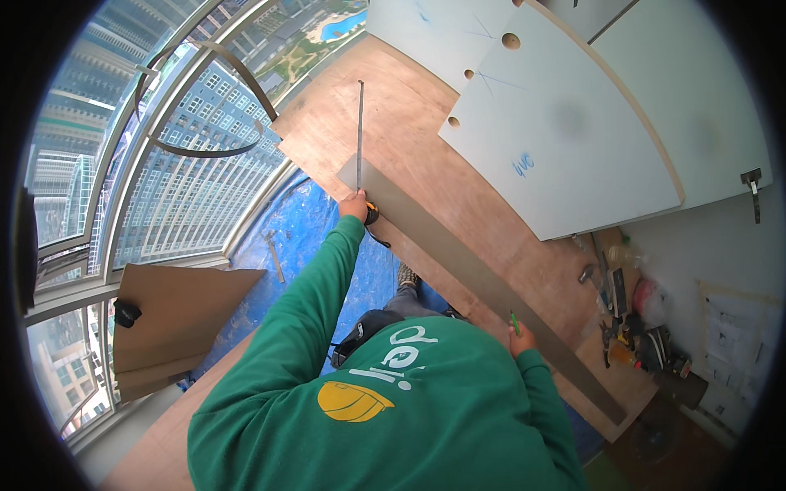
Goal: The person measures a curved strip of material on a wooden board using a tape measure and a metal ruler, then marks it with a green pencil. They use tin snips to cut the strip along the marked line.
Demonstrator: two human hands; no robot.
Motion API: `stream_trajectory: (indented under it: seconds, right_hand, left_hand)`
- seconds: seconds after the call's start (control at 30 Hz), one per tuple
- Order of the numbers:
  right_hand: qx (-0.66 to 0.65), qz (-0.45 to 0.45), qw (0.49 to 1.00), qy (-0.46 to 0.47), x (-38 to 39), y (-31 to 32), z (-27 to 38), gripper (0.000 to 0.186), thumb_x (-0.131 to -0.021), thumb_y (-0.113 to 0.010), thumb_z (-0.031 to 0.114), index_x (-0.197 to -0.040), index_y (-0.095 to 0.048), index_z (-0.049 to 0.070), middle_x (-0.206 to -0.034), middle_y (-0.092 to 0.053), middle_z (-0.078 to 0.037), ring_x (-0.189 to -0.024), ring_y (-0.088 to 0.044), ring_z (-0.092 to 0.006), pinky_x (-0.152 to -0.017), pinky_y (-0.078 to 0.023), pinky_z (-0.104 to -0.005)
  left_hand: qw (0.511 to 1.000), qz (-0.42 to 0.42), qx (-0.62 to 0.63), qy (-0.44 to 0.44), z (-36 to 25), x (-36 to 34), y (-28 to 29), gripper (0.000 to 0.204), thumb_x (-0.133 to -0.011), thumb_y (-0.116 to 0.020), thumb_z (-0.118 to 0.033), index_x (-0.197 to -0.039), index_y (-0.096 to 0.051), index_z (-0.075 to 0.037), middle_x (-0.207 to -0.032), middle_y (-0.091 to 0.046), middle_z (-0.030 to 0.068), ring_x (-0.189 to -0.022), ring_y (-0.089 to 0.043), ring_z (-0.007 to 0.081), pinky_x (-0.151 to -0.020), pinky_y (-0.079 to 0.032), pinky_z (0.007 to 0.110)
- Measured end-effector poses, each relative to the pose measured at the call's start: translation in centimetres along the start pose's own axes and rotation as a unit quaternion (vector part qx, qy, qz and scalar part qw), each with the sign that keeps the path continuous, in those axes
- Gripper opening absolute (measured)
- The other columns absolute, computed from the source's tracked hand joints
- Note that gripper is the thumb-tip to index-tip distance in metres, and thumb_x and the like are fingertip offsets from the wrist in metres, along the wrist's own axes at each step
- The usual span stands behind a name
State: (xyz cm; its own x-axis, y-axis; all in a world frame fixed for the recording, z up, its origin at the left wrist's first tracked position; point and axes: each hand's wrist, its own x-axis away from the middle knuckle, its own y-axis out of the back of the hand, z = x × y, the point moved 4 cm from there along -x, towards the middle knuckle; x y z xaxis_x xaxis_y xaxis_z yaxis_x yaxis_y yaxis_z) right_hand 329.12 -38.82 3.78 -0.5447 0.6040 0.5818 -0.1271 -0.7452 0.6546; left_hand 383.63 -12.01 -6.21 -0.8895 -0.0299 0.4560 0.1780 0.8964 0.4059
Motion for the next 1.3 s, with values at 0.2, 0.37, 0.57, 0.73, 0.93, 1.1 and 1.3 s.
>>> stream_trajectory:
  seconds: [0.2,0.37,0.57,0.73,0.93,1.1,1.3]
  right_hand:
    - [-0.007,0.007,1.0,0.002,-0.2,-0.6,0.8,0.034,-0.101,-0.058,0.028,-0.126,-0.068,0.008,-0.116,-0.072,-0.018,-0.108,-0.069,-0.0338,-0.095,-0.053,-0.0418]
    - [-0.06,0.028,0.998,-0.001,0.1,-0.5,3.0,0.032,-0.101,-0.06,0.033,-0.111,-0.069,0.004,-0.091,-0.072,-0.014,-0.084,-0.071,-0.0263,-0.078,-0.056,-0.0404]
    - [0.022,0.082,0.995,0.052,-1.0,0.1,11.0,0.037,-0.1,-0.063,0.038,-0.094,-0.065,0.001,-0.07,-0.061,-0.005,-0.06,-0.056,-0.0157,-0.06,-0.05,-0.0363]
    - [-0.204,0.107,0.973,-0.015,-2.4,0.6,18.2,0.034,-0.101,-0.062,0.035,-0.098,-0.069,0.002,-0.072,-0.062,-0.003,-0.063,-0.055,-0.0126,-0.059,-0.046,-0.0315]
    - [-0.238,0.102,0.964,0.06,-4.4,0.2,24.6,0.038,-0.098,-0.069,0.038,-0.113,-0.066,0.003,-0.091,-0.064,-0.003,-0.077,-0.057,-0.0102,-0.067,-0.047,-0.0282]
    - [-0.302,0.189,0.934,-0.019,-2.8,-0.8,26.7,0.049,-0.093,-0.076,0.038,-0.124,-0.061,0.002,-0.103,-0.065,-0.005,-0.099,-0.059,-0.0125,-0.09,-0.047,-0.0295]
    - [-0.28,0.223,0.931,0.067,-2.6,-1.3,27.1,0.046,-0.089,-0.074,0.02,-0.13,-0.062,0.005,-0.101,-0.065,-0.003,-0.097,-0.059,-0.0112,-0.09,-0.048,-0.0292]
  left_hand:
    - [0.995,0.02,0.091,-0.024,1.0,-0.4,1.0,0.037,-0.098,-0.063,-0.029,-0.117,-0.074,0.0,-0.104,-0.075,0.0203,-0.1,-0.071,0.031,-0.09,-0.053,0.038]
    - [0.987,0.057,0.147,0.002,0.2,3.5,0.3,0.037,-0.103,-0.059,-0.031,-0.121,-0.073,-0.002,-0.099,-0.075,0.0113,-0.091,-0.068,0.0186,-0.086,-0.053,0.032]
    - [0.956,0.192,0.219,0.022,-2.8,11.2,-1.7,0.042,-0.107,-0.053,-0.032,-0.131,-0.063,0.002,-0.107,-0.073,0.0097,-0.091,-0.067,0.0177,-0.086,-0.054,0.032]
    - [0.861,0.382,0.307,0.134,-6.1,21.5,-4.4,0.042,-0.109,-0.047,-0.032,-0.133,-0.053,0.002,-0.121,-0.068,0.0145,-0.105,-0.067,0.0231,-0.093,-0.055,0.036]
    - [0.819,0.489,0.273,0.123,-5.2,27.0,-6.8,0.047,-0.11,-0.044,-0.034,-0.138,-0.051,0.002,-0.127,-0.066,0.0129,-0.117,-0.063,0.0211,-0.1,-0.052,0.035]
    - [0.815,0.461,0.318,0.15,-6.0,27.5,-6.3,0.052,-0.11,-0.043,-0.037,-0.145,-0.046,0.003,-0.128,-0.066,0.0112,-0.116,-0.062,0.0196,-0.1,-0.05,0.036]
    - [0.861,0.408,0.274,0.133,-4.7,25.9,-6.1,0.043,-0.108,-0.049,-0.035,-0.133,-0.057,-0.001,-0.12,-0.07,0.0085,-0.11,-0.062,0.0173,-0.095,-0.049,0.035]
